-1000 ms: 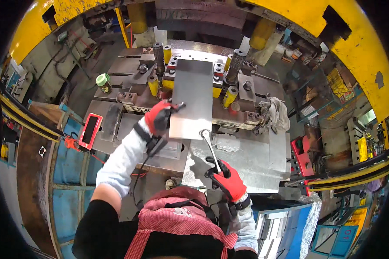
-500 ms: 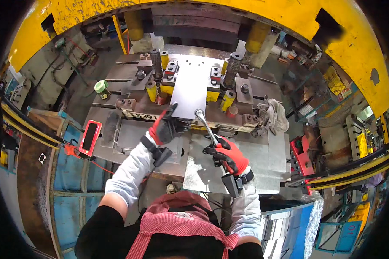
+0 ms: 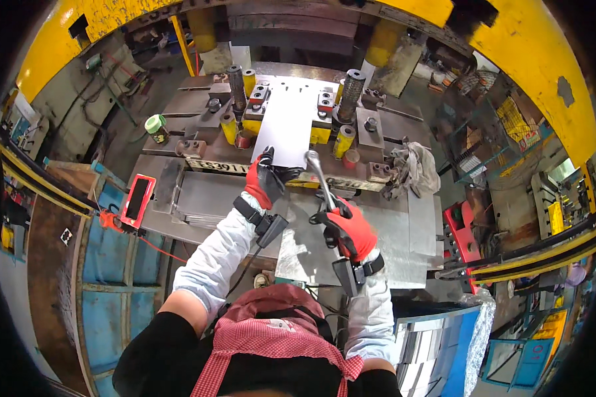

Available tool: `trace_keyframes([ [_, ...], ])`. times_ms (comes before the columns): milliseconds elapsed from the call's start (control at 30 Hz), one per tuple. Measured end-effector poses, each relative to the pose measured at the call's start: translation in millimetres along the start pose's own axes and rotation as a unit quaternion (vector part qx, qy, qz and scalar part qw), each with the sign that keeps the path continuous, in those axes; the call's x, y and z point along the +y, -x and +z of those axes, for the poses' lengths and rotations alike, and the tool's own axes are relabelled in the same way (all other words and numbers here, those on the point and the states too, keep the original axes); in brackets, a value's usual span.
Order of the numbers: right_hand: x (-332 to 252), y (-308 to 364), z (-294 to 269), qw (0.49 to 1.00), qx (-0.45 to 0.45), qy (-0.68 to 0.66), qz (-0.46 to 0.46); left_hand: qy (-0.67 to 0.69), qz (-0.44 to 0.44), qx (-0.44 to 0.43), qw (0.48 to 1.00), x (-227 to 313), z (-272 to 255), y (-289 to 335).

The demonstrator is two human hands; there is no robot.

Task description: Operating a hydraulic press to bend or stamp metal sheets.

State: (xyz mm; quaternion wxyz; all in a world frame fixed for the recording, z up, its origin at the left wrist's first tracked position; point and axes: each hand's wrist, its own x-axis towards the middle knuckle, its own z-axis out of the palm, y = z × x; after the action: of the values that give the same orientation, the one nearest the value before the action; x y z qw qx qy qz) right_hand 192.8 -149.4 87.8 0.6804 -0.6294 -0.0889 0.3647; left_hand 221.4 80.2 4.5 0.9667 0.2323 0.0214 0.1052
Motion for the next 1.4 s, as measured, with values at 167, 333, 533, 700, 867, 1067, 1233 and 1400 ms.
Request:
trace_keyframes([
  [167, 60.9, 38.8, -46.3, 0.991, 0.069, -0.109, -0.031, 0.005, 0.015, 0.02, 1.0, 2.3, 8.1, 8.0],
  [333, 163.6, 56.8, -130.5, 0.967, 0.214, -0.086, -0.104, -0.038, 0.034, 0.034, 0.998, 0.1, 15.2, 6.2],
  [533, 206.9, 44.8, -148.4, 0.925, 0.135, -0.329, -0.134, -0.044, 0.044, 0.038, 0.997, 2.4, 23.2, 9.3],
  [700, 218.0, 42.9, -163.1, 0.949, 0.146, -0.243, -0.14, -0.068, 0.048, 0.051, 0.995, 1.6, 35.1, 14.4],
  [867, 214.6, 44.8, -158.2, 0.945, 0.166, -0.259, -0.113, -0.083, 0.059, 0.065, 0.993, 5.5, 28.4, 13.5],
  [1067, 238.5, 35.7, -176.5, 0.959, 0.17, -0.143, -0.174, -0.09, 0.068, 0.054, 0.992, 5.2, 18.1, 8.8],
  [1233, 218.4, 46.7, -168.3, 0.94, 0.193, -0.261, -0.104, -0.057, 0.059, 0.066, 0.994, 1.8, 22.1, 3.1],
  [1400, 214.2, 48.8, -165.7, 0.957, 0.187, -0.188, -0.114, -0.067, 0.048, 0.086, 0.993, 3.7, 22.8, 5.6],
])
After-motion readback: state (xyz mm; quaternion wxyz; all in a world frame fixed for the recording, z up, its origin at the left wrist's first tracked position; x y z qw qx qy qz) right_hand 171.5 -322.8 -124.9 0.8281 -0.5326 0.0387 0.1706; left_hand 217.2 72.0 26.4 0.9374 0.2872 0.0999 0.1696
